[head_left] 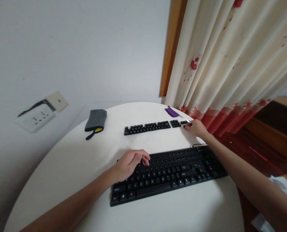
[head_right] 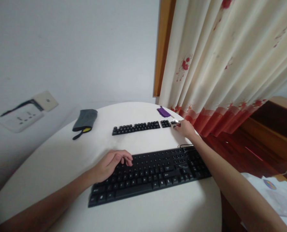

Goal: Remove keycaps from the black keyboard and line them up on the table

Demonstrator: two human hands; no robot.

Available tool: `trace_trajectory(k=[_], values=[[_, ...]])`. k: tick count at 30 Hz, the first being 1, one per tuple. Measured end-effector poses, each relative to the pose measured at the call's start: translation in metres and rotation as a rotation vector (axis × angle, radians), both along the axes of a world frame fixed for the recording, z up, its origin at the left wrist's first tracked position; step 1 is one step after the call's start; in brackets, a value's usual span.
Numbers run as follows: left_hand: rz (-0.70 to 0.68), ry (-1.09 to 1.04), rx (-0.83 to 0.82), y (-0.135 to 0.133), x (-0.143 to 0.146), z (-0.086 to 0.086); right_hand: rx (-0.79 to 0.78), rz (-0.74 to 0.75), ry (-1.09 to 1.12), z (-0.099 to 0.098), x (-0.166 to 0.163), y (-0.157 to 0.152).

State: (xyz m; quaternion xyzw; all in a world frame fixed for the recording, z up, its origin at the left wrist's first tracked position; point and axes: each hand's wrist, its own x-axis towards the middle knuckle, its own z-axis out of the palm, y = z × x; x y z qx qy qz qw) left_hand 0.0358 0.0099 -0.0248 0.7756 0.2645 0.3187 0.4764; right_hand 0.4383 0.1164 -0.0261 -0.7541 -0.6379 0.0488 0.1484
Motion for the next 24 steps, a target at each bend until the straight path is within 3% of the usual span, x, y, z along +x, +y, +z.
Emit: trace_trajectory(k=[14, 24], values=[[0.018, 0.063, 0.07, -0.001, 0.001, 0.004, -0.019, -0.068, -0.001, -0.004, -0.003, 0.009], [-0.01, 0.011, 0.031, -0.001, 0.001, 0.003, -0.019, -0.102, 0.008, -0.006, -0.003, 0.012]])
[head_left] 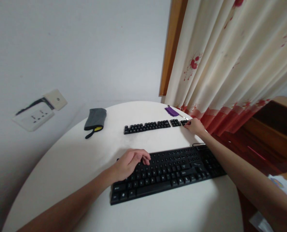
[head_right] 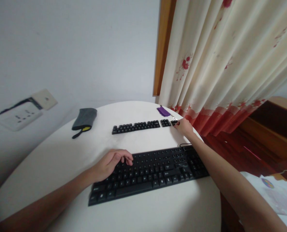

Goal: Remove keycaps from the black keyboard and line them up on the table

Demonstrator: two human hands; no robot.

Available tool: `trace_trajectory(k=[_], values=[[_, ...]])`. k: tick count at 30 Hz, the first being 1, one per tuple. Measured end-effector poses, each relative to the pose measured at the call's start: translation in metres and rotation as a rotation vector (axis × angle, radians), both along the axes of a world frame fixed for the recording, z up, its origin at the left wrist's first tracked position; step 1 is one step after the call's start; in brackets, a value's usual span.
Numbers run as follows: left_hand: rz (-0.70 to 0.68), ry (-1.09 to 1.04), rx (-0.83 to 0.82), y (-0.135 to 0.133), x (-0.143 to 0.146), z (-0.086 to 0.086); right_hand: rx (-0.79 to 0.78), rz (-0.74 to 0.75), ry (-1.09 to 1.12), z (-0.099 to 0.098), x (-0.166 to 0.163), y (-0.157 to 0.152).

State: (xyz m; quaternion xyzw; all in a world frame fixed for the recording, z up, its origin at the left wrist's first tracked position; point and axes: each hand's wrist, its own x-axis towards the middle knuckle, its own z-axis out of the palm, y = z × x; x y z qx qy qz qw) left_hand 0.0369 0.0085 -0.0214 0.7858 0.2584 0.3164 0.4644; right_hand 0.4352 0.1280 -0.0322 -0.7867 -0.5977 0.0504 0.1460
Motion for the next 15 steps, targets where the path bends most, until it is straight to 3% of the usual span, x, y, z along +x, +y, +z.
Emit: trace_trajectory(k=[15], values=[[-0.001, -0.004, -0.006, -0.0006, 0.0004, 0.0015, 0.04, -0.002, 0.06, 0.0037, -0.0067, -0.006]])
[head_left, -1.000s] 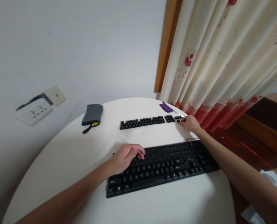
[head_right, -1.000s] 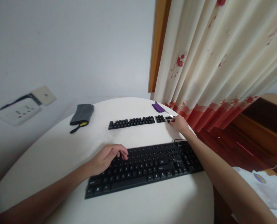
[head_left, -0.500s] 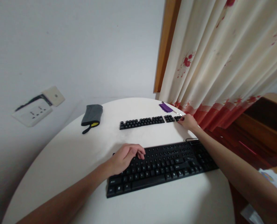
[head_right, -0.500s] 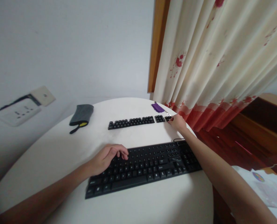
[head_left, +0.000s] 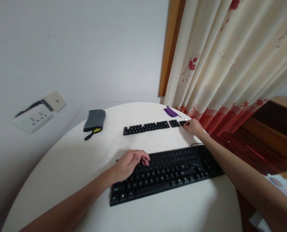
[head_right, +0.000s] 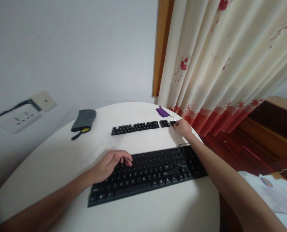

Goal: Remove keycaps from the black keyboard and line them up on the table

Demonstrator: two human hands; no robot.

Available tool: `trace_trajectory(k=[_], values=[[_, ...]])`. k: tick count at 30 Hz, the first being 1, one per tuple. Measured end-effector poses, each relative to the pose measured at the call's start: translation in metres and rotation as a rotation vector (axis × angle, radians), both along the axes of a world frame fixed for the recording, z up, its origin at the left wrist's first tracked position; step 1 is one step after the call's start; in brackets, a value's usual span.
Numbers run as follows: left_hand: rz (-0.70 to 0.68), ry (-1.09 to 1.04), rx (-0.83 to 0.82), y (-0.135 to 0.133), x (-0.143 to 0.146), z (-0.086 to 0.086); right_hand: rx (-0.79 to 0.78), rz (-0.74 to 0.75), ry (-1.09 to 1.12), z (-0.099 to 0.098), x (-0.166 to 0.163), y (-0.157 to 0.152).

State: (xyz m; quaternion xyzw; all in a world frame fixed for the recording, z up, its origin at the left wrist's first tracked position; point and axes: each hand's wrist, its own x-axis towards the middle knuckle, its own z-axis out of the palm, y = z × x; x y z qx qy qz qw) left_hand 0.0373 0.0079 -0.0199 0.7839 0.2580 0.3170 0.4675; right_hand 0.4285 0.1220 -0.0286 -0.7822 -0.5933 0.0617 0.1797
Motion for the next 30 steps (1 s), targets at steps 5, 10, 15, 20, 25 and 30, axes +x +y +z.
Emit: trace_trajectory(k=[5, 10, 15, 20, 25, 30], values=[[0.005, 0.017, 0.005, 0.0, 0.0, 0.0, 0.084, -0.001, 0.062, 0.017, -0.001, -0.013], [0.003, 0.05, 0.025, 0.0, 0.0, 0.001, 0.275, 0.046, 0.268, 0.042, 0.008, -0.048], [0.003, 0.072, 0.043, -0.001, 0.0, 0.001, 0.54, 0.088, 0.472, 0.052, 0.01, -0.11], [-0.002, 0.069, 0.039, 0.0, 0.002, 0.004, 0.46, 0.034, 0.55, 0.04, 0.01, -0.157], [0.006, 0.08, 0.055, 0.0, 0.002, 0.006, 0.354, 0.047, 0.591, 0.022, 0.022, -0.173], [0.004, 0.089, 0.054, 0.0, 0.003, 0.006, 0.272, 0.082, 0.569, 0.014, 0.026, -0.174]])
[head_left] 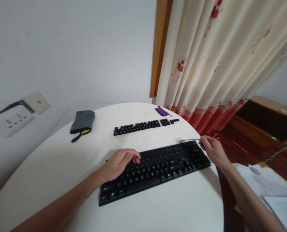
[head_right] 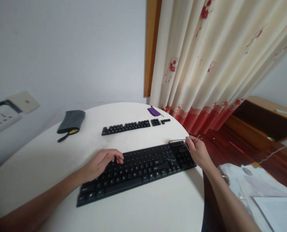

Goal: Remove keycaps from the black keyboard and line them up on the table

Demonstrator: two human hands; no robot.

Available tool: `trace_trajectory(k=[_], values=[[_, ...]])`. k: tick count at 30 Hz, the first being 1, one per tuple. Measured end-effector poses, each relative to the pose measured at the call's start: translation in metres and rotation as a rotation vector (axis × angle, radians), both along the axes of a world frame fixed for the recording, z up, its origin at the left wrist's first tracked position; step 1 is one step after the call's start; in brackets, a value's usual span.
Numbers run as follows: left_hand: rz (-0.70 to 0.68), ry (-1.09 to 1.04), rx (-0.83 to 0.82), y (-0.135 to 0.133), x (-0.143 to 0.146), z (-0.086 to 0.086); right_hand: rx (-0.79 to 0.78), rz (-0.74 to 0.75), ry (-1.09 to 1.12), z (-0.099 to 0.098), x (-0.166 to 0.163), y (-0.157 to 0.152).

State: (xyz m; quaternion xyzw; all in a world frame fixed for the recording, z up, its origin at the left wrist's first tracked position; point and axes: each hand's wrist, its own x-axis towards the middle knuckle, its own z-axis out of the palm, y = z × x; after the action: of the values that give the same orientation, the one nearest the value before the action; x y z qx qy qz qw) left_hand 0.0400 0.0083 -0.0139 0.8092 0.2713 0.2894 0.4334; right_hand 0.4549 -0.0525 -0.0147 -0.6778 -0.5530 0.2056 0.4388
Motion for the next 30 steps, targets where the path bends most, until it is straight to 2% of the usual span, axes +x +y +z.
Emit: trace_trajectory(k=[5, 11, 18, 20, 22, 24, 26, 28, 30], values=[[0.005, -0.007, 0.003, 0.0, 0.001, 0.0, -0.04, 0.027, -0.015, -0.003, -0.008, 0.002], [0.005, 0.003, 0.012, 0.0, 0.0, 0.002, 0.006, 0.025, -0.219, -0.003, -0.012, 0.0], [0.002, 0.004, 0.009, 0.0, 0.001, 0.002, -0.076, 0.003, -0.043, -0.004, -0.014, 0.005], [0.002, 0.01, 0.013, 0.0, 0.001, 0.001, -0.064, -0.002, -0.145, -0.004, -0.018, 0.003], [0.004, 0.02, 0.016, 0.001, 0.0, 0.001, -0.066, -0.011, -0.343, -0.005, -0.022, -0.002], [0.006, 0.028, 0.021, 0.0, 0.0, 0.001, -0.104, -0.035, -0.547, -0.005, -0.026, -0.005], [0.009, 0.036, 0.026, 0.0, 0.001, 0.002, -0.137, -0.07, -0.649, -0.006, -0.026, -0.007], [0.013, 0.046, 0.027, 0.0, 0.001, 0.002, -0.131, -0.065, -0.583, -0.007, -0.022, -0.007], [0.018, 0.056, 0.028, 0.0, 0.001, 0.001, -0.094, -0.035, -0.378, -0.009, -0.016, -0.006]])
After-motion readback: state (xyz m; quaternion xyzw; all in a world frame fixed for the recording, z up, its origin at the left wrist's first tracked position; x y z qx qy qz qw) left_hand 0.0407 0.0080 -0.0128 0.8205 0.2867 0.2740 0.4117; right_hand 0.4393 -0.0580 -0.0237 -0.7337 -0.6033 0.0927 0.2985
